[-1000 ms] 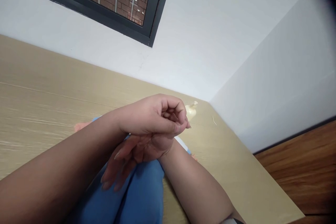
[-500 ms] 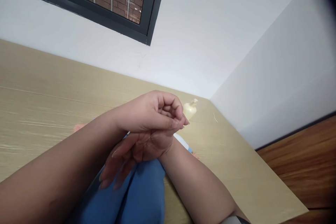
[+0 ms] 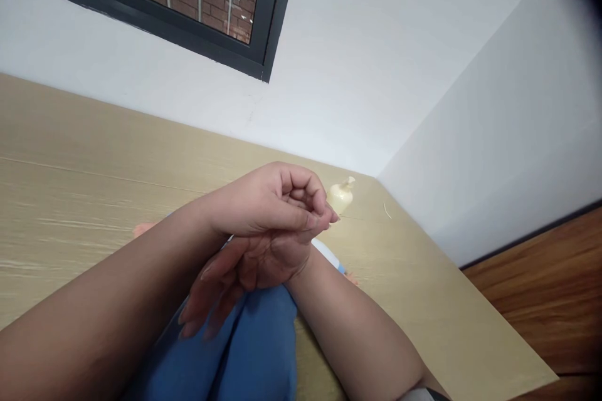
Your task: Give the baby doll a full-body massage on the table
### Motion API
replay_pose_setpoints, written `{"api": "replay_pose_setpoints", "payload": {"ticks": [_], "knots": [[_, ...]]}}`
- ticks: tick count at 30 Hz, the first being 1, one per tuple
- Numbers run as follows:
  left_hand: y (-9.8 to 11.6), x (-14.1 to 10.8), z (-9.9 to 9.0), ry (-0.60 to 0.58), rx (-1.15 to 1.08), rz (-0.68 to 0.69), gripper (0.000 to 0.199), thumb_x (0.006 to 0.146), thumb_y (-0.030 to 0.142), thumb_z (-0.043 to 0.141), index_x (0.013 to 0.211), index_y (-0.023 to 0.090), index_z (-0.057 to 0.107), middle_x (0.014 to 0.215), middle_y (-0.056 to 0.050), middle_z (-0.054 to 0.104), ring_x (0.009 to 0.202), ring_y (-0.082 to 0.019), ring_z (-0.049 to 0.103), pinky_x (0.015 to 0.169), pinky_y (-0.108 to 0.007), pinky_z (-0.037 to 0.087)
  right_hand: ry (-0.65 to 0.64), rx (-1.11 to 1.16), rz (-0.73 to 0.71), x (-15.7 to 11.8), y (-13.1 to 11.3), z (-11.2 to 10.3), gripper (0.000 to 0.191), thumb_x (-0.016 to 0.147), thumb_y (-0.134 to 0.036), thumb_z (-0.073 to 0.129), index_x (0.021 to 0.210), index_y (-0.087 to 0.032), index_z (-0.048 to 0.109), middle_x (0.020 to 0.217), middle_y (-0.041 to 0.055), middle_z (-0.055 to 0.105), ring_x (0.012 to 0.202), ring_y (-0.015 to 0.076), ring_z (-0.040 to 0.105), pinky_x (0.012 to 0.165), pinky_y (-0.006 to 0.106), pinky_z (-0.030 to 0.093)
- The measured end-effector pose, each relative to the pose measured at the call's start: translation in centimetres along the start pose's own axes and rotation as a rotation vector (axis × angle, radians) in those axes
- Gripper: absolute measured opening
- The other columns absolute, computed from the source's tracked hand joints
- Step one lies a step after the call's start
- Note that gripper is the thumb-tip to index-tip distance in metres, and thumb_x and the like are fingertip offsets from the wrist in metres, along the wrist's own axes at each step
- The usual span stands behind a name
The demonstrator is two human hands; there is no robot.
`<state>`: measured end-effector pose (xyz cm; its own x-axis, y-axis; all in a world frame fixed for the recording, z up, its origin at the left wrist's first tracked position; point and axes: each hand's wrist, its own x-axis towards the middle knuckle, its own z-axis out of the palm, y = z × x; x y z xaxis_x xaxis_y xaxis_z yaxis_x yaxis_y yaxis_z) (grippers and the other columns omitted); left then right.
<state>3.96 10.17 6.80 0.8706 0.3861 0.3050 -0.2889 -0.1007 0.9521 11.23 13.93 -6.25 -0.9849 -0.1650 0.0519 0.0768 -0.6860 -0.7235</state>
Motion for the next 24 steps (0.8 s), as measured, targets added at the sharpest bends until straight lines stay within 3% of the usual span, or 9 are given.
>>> {"api": "replay_pose_setpoints", "payload": {"ticks": [3,8,12,15,20,24], "knots": [[-0.1,0.0,-0.1,-0.010,-0.040,-0.009,0.012,0.075,0.011,0.079,0.077,0.014,0.068,0.086,-0.007,0.076,0.098,-0.024,0.073,0.080,-0.031,0.059,0.020,0.003,0.015,0.1,-0.2,0.5,0.104,0.042,-0.104,0.050,0.097,-0.018,0.072,0.110,0.0179,0.075,0.112,0.0378,0.070,0.100,0.064,0.052],[-0.2,0.1,-0.2,-0.038,-0.089,-0.020,0.012,0.075,0.008,0.079,0.077,0.014,0.069,0.085,-0.006,0.077,0.098,-0.022,0.073,0.081,-0.028,0.058,0.122,0.049,0.055,-0.4,-1.3,3.3,0.111,0.041,-0.103,0.043,0.105,-0.018,0.074,0.109,0.0147,0.077,0.110,0.0336,0.071,0.104,0.057,0.052],[-0.1,0.1,-0.1,-0.011,-0.039,-0.012,0.012,0.075,0.009,0.079,0.077,0.014,0.069,0.085,-0.006,0.077,0.097,-0.022,0.073,0.079,-0.027,0.059,0.191,0.037,0.082,-0.3,-1.3,3.8,0.107,0.059,-0.101,0.021,0.105,-0.017,0.069,0.108,0.0136,0.076,0.110,0.0308,0.072,0.105,0.056,0.050],[-0.1,0.1,-0.1,0.009,0.039,0.005,0.011,0.074,0.012,0.080,0.078,0.014,0.070,0.087,-0.007,0.077,0.092,-0.021,0.073,0.077,-0.028,0.059,0.251,0.051,0.036,0.0,-0.4,2.6,0.103,0.073,-0.095,0.004,0.100,-0.013,0.061,0.096,0.0161,0.075,0.100,0.0298,0.074,0.093,0.058,0.055],[0.0,0.0,0.0,0.033,0.116,0.025,0.011,0.071,0.016,0.081,0.077,0.015,0.071,0.087,-0.007,0.077,0.085,-0.020,0.073,0.073,-0.027,0.059,0.214,0.085,0.014,-0.1,0.2,1.7,0.096,0.075,-0.097,0.019,0.093,-0.013,0.062,0.102,0.0229,0.073,0.104,0.0352,0.072,0.093,0.063,0.053],[0.2,0.0,0.3,0.069,0.145,0.012,0.008,0.071,0.013,0.078,0.073,0.015,0.071,0.084,-0.006,0.077,0.079,-0.018,0.071,0.066,-0.023,0.057,0.136,0.055,0.017,-0.4,-0.5,2.5,0.096,0.075,-0.096,0.021,0.097,-0.017,0.070,0.108,0.0158,0.075,0.111,0.0323,0.070,0.100,0.061,0.051]]}}
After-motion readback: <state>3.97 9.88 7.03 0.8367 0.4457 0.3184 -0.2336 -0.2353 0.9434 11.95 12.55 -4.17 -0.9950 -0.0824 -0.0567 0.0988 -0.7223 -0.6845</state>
